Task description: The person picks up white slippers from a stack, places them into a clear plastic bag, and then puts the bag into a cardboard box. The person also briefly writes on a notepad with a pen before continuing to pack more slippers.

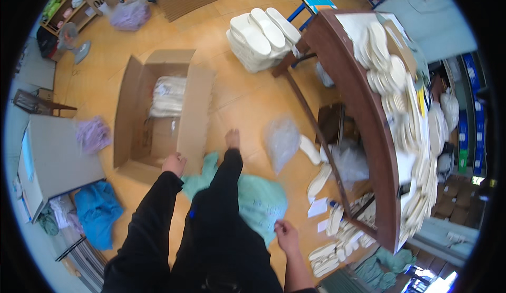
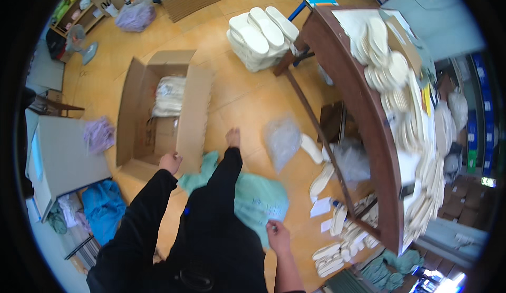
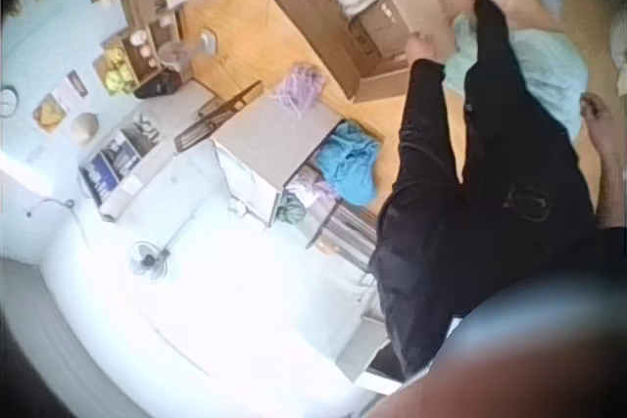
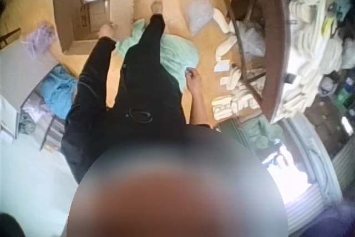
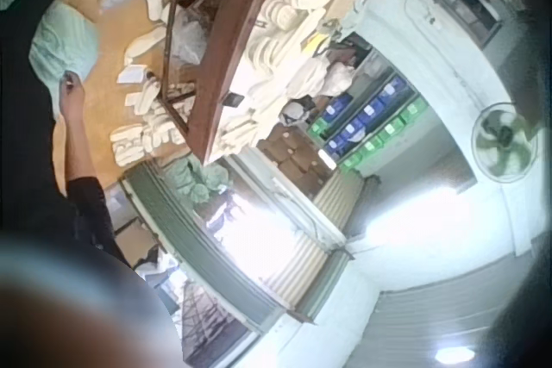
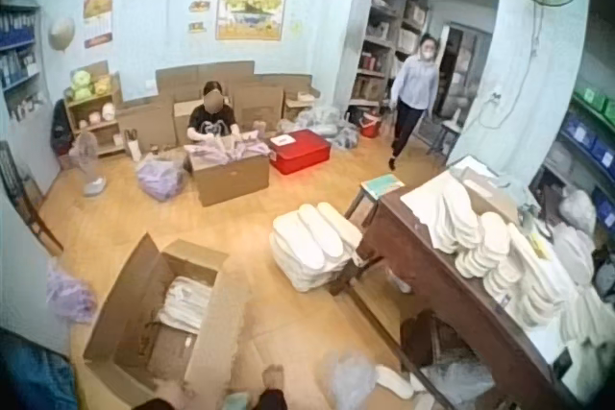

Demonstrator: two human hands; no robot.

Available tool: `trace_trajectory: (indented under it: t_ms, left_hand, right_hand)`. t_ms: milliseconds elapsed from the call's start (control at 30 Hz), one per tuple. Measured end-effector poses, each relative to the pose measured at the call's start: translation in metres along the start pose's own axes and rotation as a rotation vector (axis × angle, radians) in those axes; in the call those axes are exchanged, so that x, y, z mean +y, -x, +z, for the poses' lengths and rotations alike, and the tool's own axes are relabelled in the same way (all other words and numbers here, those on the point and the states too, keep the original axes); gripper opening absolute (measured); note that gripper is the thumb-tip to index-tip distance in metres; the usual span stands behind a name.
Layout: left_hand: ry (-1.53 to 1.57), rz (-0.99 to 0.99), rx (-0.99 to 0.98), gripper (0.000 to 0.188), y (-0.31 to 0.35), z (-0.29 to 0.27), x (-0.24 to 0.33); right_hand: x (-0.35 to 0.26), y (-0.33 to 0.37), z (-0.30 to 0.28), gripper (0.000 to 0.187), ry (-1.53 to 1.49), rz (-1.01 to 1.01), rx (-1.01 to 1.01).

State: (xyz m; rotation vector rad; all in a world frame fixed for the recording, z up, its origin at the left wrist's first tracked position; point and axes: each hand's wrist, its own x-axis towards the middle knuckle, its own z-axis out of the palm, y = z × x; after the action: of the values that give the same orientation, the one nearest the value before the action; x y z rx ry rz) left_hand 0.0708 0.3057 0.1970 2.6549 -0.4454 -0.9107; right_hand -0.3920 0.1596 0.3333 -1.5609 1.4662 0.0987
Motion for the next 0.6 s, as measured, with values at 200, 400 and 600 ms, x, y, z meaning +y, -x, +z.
trace_trajectory:
  t_ms: [200, 400, 600]
  left_hand:
    - [0.019, -0.167, 0.082, 0.081, -0.195, 0.048, 0.021]
    - [0.490, -0.342, -0.222, 0.050, -0.258, 0.082, -0.046]
    - [0.121, -0.179, -0.115, 0.027, -0.259, 0.078, -0.011]
  right_hand:
    - [-0.071, -0.267, 0.024, 0.058, 0.661, -0.086, -0.521]
    - [-0.084, -0.464, 0.070, 0.070, 0.788, 0.181, -0.517]
    - [-0.067, -0.512, 0.091, 0.070, 1.024, 0.378, -0.644]
